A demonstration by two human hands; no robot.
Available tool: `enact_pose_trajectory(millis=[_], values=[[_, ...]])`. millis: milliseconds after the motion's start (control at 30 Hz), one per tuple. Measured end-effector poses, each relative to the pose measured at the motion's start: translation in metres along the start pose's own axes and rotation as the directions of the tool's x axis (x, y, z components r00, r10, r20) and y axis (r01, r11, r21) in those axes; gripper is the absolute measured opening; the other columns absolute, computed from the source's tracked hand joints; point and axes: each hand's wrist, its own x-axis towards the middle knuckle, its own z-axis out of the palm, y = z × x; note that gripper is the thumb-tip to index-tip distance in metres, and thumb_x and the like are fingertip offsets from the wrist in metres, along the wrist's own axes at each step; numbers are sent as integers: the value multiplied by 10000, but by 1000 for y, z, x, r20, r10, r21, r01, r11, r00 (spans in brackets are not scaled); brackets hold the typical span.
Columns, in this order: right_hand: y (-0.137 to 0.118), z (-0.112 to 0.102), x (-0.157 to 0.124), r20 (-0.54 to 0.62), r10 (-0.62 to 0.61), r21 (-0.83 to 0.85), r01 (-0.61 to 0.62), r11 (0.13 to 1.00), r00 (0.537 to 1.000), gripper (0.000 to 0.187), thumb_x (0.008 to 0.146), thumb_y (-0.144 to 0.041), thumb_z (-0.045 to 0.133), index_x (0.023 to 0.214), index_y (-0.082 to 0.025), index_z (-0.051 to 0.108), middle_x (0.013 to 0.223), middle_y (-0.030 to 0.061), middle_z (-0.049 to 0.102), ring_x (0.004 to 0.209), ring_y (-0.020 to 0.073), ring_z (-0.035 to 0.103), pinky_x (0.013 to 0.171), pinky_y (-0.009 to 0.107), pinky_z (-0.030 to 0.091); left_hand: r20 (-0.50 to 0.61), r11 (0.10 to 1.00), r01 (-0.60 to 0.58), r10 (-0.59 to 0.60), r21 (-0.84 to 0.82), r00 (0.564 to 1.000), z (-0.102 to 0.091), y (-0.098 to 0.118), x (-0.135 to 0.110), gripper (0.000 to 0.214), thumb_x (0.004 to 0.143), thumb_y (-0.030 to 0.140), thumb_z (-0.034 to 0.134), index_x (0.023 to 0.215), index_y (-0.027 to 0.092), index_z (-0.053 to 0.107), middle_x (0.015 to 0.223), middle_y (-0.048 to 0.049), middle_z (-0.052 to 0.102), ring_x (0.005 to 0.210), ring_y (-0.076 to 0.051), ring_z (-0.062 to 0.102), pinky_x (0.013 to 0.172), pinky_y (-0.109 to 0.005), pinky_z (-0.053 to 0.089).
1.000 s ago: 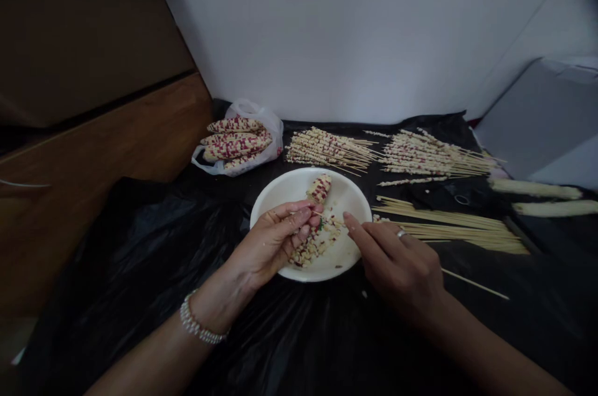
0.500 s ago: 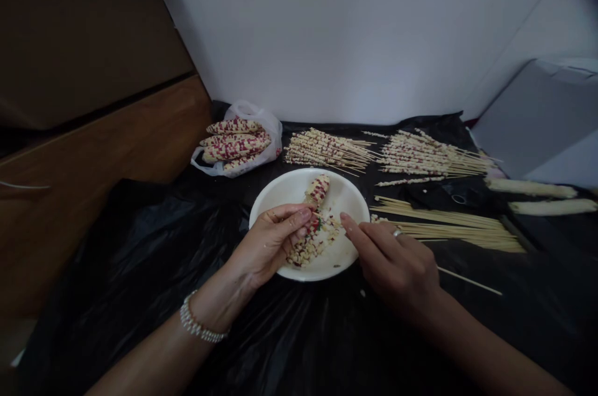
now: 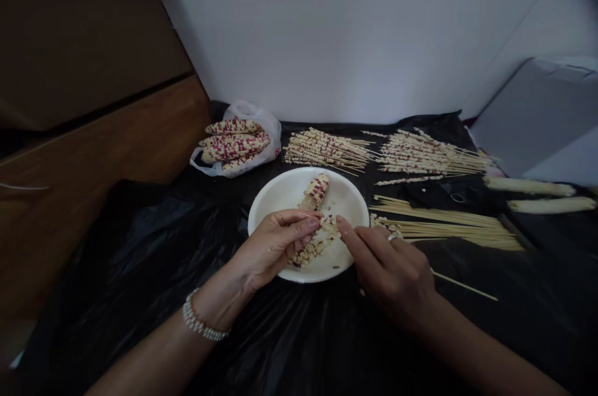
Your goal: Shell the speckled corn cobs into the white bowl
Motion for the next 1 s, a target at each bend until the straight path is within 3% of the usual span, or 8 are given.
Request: enact_pose_trajectory(millis=[133, 267, 333, 433, 533, 733, 1000], values=[[3, 1, -2, -1, 6, -16, -6, 1000, 1000, 393, 891, -23, 532, 1283, -31, 574, 836, 79, 686, 704, 168, 578, 627, 302, 406, 19, 998, -7, 8, -56, 1000, 3, 0, 0, 153, 706, 152, 807, 846, 114, 762, 736, -14, 701, 655, -49, 609, 664, -122, 493], [10, 3, -5, -4, 37, -47, -37, 998, 999, 425, 881, -75, 604, 1304, -68, 566, 899, 69, 696, 744, 161, 597, 635, 294, 404, 82, 980, -24, 40, -196, 996, 2, 5, 0, 196, 855, 102, 602, 994, 83, 740, 929, -90, 732, 932, -152, 672, 951, -277, 509], [13, 4, -6, -5, 47, -61, -47, 997, 999, 452, 872, -74, 617, 1320, -81, 554, 927, 63, 697, 754, 155, 601, 630, 290, 401, 129, 966, 2, 32, -258, 991, -1, 7, 1, 339, 774, -41, 511, 1019, 54, 724, 1045, -123, 723, 1070, -199, 648, 1055, -339, 448], [14, 6, -7, -18, 41, -66, -43, 997, 999, 481, 862, -55, 619, 1334, -97, 544, 915, 46, 698, 743, 145, 601, 627, 286, 403, 166, 962, 47, -2, -268, 986, -4, 9, 1, 615, 581, -161, 412, 1080, 53, 701, 1194, -127, 686, 1233, -212, 565, 1136, -332, 357], [13, 6, -7, -1, 38, -63, -38, 997, 999, 494, 856, -39, 616, 1340, -99, 537, 911, 44, 702, 743, 147, 606, 635, 288, 415, 135, 968, 39, -6, -247, 991, -3, 9, 0, 646, 602, -184, 414, 1130, 74, 681, 1260, -121, 658, 1287, -205, 524, 1139, -304, 354], [12, 7, -8, 8, 38, -34, -37, 999, 999, 488, 892, -92, 600, 1371, -115, 511, 921, 46, 704, 778, 155, 617, 665, 290, 434, 47, 977, 7, 4, -215, 999, 2, 10, -2, 397, 807, -63, 545, 1165, 66, 659, 1258, -167, 651, 1205, -227, 598, 1072, -299, 446], [12, 6, -6, 18, 22, -26, -21, 999, 1000, 446, 882, -38, 567, 1324, -103, 552, 891, 48, 696, 754, 148, 597, 639, 287, 402, -30, 983, -17, 11, -183, 999, 4, 9, -2, 304, 828, -42, 569, 1078, 83, 689, 1114, -138, 719, 1020, -172, 693, 952, -237, 529]])
